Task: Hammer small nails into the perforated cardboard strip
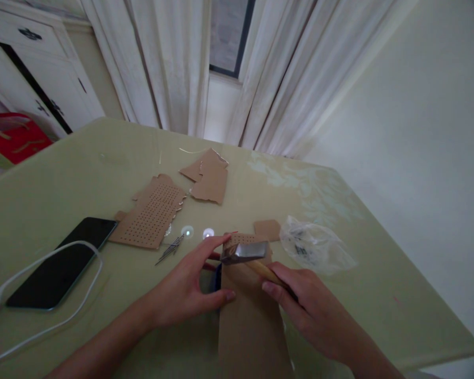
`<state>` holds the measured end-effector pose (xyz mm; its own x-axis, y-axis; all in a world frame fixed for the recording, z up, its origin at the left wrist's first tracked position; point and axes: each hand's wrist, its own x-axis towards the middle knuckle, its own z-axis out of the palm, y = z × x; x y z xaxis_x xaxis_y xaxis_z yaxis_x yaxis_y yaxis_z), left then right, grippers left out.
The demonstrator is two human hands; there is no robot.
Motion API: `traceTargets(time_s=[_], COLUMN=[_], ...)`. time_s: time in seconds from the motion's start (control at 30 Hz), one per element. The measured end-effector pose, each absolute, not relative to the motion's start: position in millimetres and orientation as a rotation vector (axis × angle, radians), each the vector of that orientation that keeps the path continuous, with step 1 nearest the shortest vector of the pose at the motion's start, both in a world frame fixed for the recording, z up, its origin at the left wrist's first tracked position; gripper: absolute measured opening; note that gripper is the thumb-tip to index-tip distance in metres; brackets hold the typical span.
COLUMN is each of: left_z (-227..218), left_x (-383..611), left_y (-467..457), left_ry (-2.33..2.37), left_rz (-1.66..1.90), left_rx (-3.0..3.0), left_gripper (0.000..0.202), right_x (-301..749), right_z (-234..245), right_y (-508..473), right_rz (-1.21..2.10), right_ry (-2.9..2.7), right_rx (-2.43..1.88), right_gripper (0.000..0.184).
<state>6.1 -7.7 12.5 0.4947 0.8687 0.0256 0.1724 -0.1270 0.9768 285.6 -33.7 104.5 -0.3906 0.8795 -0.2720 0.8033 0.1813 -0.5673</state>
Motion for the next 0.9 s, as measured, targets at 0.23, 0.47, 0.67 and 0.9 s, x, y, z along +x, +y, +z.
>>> traceTargets(time_s=[0.23, 0.47, 0.67, 0.9], left_z=[11, 9, 12, 12], left_x=[6, 4, 1, -7], left_y=[-8, -7, -3, 2], left_ry=[0.934, 0.945, 1.01, 1.009], left_rz=[0.775, 0.782, 0.782, 0.8], left_rx=[1.614, 1.681, 1.748, 1.743], left_gripper=[0.096, 0.093, 0.082, 0.088], right_x=[286, 295, 305, 313], right_z=[104, 110, 85, 51], right_y=[-36, -34, -22, -4], right_rz=[1.023, 0.943, 1.045, 1.448], right_ry=[-2.285, -2.152, -1.345, -1.027], right_rx=[-1.67, -1.548, -1.233, -0.931], right_gripper=[0.032, 0.031, 0.037, 0.035])
